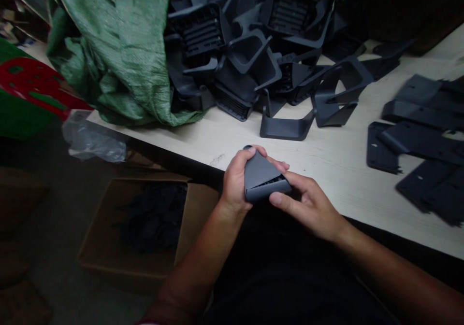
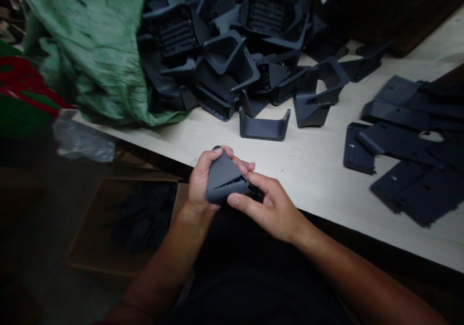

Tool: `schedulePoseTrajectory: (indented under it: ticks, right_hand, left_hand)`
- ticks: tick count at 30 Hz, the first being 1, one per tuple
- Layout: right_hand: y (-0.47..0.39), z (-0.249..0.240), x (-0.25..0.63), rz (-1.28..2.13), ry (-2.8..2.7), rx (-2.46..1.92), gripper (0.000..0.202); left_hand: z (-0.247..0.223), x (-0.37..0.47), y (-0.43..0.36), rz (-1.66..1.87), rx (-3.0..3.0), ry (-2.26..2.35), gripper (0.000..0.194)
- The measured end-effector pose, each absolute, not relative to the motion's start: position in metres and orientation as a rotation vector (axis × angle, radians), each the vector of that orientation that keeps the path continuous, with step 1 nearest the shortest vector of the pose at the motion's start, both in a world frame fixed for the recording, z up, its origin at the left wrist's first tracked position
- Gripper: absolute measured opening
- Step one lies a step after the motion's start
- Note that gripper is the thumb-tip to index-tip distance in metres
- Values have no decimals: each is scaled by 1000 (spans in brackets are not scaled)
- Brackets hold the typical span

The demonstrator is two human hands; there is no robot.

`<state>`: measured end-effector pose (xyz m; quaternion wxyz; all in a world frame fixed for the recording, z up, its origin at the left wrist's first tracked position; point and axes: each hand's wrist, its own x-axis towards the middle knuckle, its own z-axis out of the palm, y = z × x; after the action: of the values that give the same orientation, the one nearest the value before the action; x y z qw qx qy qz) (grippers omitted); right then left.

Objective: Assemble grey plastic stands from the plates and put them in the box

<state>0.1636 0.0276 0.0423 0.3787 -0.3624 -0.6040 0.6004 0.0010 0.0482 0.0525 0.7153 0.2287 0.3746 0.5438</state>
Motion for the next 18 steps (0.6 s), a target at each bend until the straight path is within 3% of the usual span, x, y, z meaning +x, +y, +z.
schedulePoseTrajectory:
  ticks: [6, 14, 18]
  right_hand:
    - [13, 40, 151, 1460, -1331, -940, 27]
    - [27, 42, 151, 1478, -1482, -969, 28]
    - [25, 38, 156, 1378, -1636, -949, 51]
  left_hand:
    - [51, 7, 40, 1301, 574, 935, 25]
    - [50, 3, 44, 1294, 477, 928, 24]
    - [52, 1, 45, 1306, 453, 919, 22]
